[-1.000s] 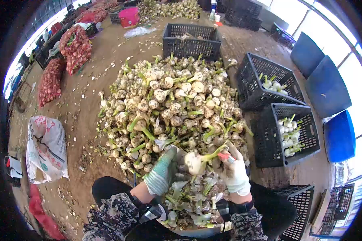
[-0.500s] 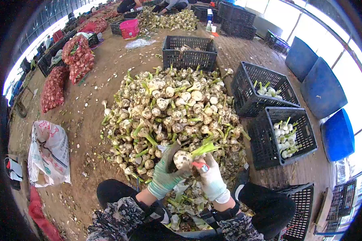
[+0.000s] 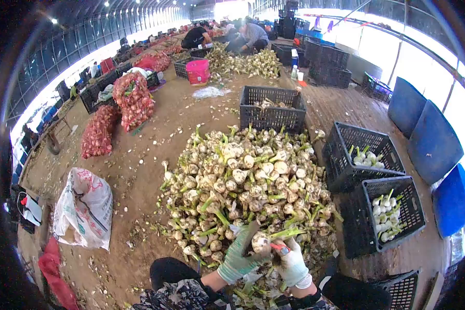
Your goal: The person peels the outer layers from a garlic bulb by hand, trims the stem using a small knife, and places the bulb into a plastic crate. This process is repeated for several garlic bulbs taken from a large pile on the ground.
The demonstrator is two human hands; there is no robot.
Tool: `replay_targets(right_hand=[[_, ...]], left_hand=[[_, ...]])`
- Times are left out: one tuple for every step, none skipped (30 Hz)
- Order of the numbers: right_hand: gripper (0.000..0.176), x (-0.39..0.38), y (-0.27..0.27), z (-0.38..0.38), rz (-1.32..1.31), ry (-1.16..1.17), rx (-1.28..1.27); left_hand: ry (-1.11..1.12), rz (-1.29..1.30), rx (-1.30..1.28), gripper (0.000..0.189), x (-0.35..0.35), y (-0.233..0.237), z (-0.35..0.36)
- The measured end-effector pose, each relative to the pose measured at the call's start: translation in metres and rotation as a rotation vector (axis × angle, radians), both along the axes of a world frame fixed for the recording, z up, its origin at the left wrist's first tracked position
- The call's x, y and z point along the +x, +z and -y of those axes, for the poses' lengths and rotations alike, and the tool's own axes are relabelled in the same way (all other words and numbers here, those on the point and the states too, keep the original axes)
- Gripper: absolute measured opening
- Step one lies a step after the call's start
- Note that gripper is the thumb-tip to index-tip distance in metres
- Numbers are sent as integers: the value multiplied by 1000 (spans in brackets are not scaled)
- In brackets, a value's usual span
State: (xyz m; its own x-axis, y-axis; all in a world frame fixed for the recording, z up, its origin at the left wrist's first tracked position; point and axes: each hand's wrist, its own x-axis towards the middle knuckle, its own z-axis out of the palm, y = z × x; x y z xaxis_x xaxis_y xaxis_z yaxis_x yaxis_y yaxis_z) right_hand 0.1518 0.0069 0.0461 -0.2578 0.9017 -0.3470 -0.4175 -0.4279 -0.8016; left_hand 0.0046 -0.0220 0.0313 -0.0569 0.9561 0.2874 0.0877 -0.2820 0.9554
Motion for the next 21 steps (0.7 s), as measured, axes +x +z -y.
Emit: replay_targets(right_hand=[[29, 5, -9, -2, 17, 25, 91], [29, 9, -16, -4, 37, 47, 179], [29, 9, -15, -5, 34, 43, 182], [32, 6, -14, -5, 113, 45, 296], [34, 5, -12, -7, 192, 46, 410], [40, 6, 5, -5, 108, 87, 171], [40, 8, 3, -5, 104, 81, 172], [42, 10, -3, -4, 51, 73, 155], [44, 13, -11, -2, -1, 67, 135], [46, 13, -20, -4, -43, 44, 183], [46, 17, -24, -4, -45, 40, 181], [41, 19, -18, -3, -34, 66, 145], [37, 21, -13, -3, -22, 94, 107], [37, 18, -8, -3, -21, 93, 100], [31, 11, -3, -3, 9, 48, 178], [27, 9, -1, -2, 43, 2, 248], [24, 12, -16, -4, 209, 29, 329], [25, 13, -20, -4, 294, 52, 381], [26, 14, -20, -4, 381, 78, 433], [26, 15, -19, -1, 296, 78, 373], [27, 14, -18, -1, 209, 75, 327]], left_hand=[[12, -104, 85, 77, 0, 6, 0], [-3, -119, 113, 76, 2, 15, 2], [-7, -123, 116, 76, 4, 11, 1], [-3, -76, 70, 76, 5, 4, 1], [0, -30, 25, 75, 6, 1, 0], [-18, 24, -1, 73, 7, 8, 1], [-24, 19, -1, 73, 8, 4, -1], [-23, 120, -25, 72, 9, -4, -5], [-21, 223, -54, 72, 10, -8, -7], [-8, 173, -53, 71, 10, -11, -6], [-12, 171, -55, 71, 8, -12, -5], [-27, 133, -70, 69, 7, -5, -3], [-40, 98, -86, 67, 6, 2, -2], [-76, 335, -170, 68, 8, 5, -2], [-111, 575, -260, 69, 10, 5, 0], [-16, 217, -121, 63, 6, -16, -5], [34, 495, -203, 47, 14, -9, -7], [-6, 605, -387, 42, 10, -13, -7], [-45, 715, -574, 39, 6, -18, -8], [-60, 881, -663, 37, 10, -5, -10], [-63, 885, -689, 47, 10, -10, -12]])
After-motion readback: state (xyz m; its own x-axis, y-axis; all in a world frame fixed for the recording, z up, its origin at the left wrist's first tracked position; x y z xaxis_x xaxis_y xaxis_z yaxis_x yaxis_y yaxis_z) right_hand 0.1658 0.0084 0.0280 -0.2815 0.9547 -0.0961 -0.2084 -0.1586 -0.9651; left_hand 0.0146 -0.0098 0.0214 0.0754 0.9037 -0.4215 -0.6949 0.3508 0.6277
